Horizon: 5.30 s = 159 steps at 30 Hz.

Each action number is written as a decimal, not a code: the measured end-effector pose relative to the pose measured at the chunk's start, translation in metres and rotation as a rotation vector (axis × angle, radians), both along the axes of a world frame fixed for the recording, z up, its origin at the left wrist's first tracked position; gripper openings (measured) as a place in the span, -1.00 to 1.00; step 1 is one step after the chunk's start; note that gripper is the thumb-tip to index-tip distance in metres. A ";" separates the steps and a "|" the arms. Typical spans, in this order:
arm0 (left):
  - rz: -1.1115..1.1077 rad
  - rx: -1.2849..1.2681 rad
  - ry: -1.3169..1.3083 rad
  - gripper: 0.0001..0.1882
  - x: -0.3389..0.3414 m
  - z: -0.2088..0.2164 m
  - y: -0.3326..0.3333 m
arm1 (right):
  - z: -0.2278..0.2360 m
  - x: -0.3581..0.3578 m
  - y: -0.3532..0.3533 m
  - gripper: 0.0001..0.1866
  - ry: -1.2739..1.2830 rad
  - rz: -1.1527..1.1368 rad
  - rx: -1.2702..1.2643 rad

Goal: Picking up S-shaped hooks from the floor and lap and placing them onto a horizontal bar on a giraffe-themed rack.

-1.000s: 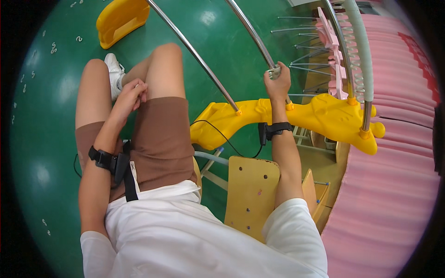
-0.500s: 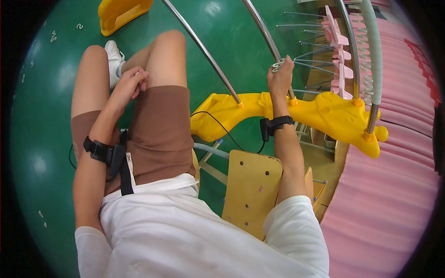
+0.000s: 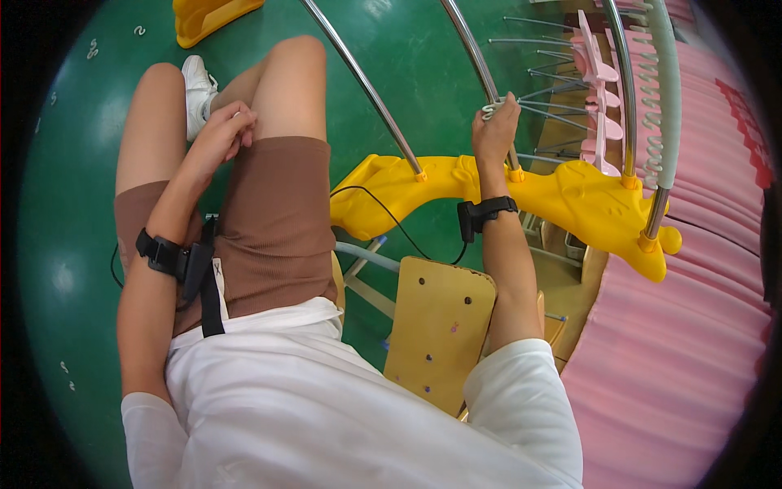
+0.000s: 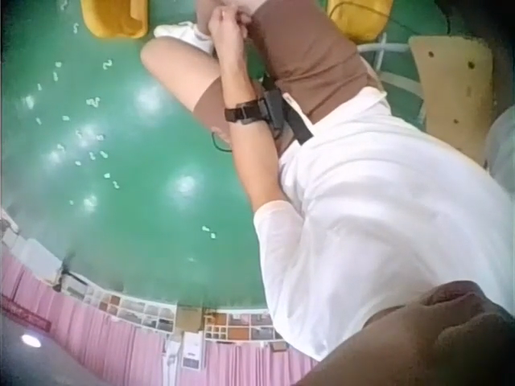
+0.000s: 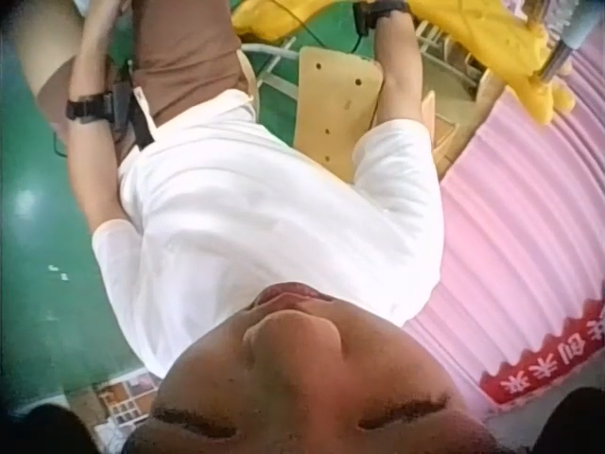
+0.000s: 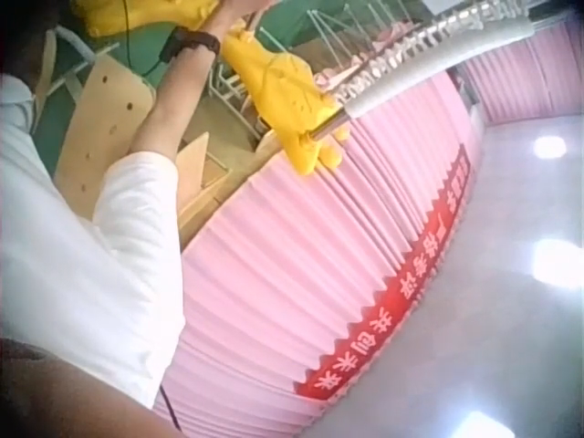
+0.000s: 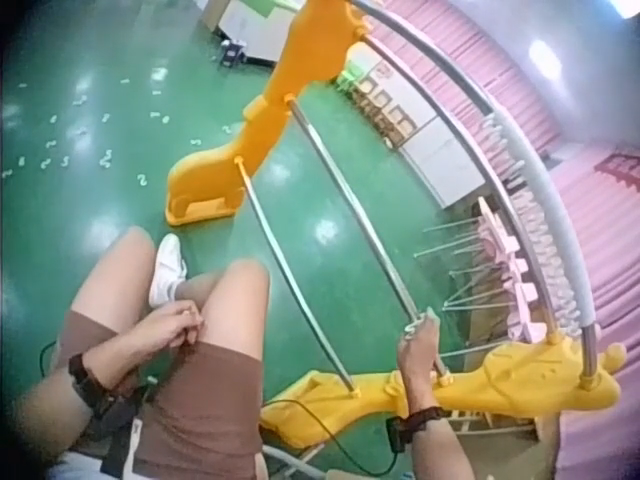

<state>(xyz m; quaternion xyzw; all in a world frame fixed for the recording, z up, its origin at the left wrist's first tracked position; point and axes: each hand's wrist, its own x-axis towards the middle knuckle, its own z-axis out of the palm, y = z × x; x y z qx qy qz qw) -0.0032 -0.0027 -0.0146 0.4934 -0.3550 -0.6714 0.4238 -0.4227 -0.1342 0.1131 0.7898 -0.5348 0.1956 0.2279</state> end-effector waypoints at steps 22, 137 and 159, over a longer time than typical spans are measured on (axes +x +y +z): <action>0.033 -0.010 -0.042 -0.75 0.007 0.006 0.005 | 0.000 -0.005 -0.003 -0.38 -0.033 -0.004 0.040; 0.013 -0.077 0.076 -0.60 0.007 0.007 0.002 | 0.099 0.008 -0.064 -0.64 -0.093 -0.165 1.003; 0.003 -0.073 0.036 -0.62 0.003 0.010 0.004 | 0.079 0.003 -0.042 -0.62 -0.275 -0.125 0.962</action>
